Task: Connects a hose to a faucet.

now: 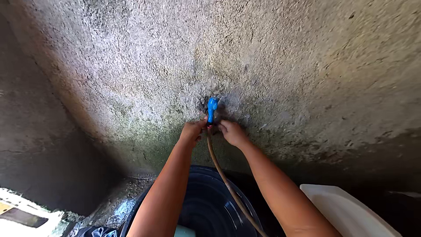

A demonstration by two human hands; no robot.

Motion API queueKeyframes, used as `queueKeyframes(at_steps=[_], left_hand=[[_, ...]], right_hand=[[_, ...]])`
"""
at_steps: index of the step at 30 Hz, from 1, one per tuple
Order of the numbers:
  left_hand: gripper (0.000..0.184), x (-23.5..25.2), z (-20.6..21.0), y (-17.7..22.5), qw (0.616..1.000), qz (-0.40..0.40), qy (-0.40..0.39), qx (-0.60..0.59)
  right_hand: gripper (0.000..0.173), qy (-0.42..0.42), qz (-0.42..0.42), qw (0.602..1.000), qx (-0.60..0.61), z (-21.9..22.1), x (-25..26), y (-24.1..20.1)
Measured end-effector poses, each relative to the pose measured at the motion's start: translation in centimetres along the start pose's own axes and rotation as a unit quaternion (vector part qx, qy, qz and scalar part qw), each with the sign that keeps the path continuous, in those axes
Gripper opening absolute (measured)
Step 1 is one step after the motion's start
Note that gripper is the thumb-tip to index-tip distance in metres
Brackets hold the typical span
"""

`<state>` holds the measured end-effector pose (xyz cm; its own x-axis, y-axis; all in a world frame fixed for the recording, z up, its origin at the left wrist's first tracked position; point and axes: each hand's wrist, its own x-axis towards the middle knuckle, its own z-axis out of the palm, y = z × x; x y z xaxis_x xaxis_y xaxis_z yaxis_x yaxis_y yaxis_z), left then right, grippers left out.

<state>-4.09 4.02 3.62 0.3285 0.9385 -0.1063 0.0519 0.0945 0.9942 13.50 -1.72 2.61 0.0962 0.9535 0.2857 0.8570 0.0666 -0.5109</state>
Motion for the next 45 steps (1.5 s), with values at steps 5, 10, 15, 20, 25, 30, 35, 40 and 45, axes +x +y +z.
queueKeyframes(at_steps=[5, 10, 15, 20, 25, 30, 35, 40, 45], left_hand=[[0.022, -1.6, 1.4, -2.3, 0.969, 0.217, 0.097, 0.066], [0.04, -3.0, 2.5, -3.8, 0.938, 0.305, 0.112, 0.117], [0.035, -3.1, 3.2, -4.0, 0.924, 0.33, 0.131, 0.143], [0.019, -1.6, 3.7, -5.3, 0.9, 0.392, 0.184, 0.053], [0.013, -2.7, 3.1, -2.8, 0.962, 0.219, 0.141, -0.084], [0.022, -0.2, 3.6, -4.6, 0.94, 0.252, 0.11, -0.204], [0.029, -0.2, 4.7, -3.7, 0.93, 0.133, 0.098, -0.329], [0.028, 0.2, 3.7, -2.4, 0.931, 0.036, 0.038, -0.362], [0.025, 1.3, 2.2, -1.5, 0.932, -0.041, -0.056, -0.357]], right_hand=[[0.024, 0.04, -0.059, 0.997, -0.032, -1.4, -3.1, 0.8], [0.032, 0.022, -0.028, 0.999, -0.039, -2.9, -5.9, -3.1], [0.034, 0.023, -0.044, 0.997, -0.051, -2.9, -7.4, -8.4], [0.038, -0.05, 0.02, 0.992, -0.111, -1.4, -6.7, -14.0], [0.034, -0.073, 0.035, 0.986, -0.146, 1.2, -6.2, -15.4], [0.034, -0.012, 0.039, 0.997, 0.069, 0.6, -5.8, -10.4], [0.03, 0.07, 0.091, 0.978, 0.172, -0.3, -1.4, -2.9], [0.037, -0.044, -0.021, 0.974, 0.22, 0.2, 1.9, -1.4], [0.045, -0.114, -0.028, 0.964, 0.24, 0.7, 4.1, -1.4]])
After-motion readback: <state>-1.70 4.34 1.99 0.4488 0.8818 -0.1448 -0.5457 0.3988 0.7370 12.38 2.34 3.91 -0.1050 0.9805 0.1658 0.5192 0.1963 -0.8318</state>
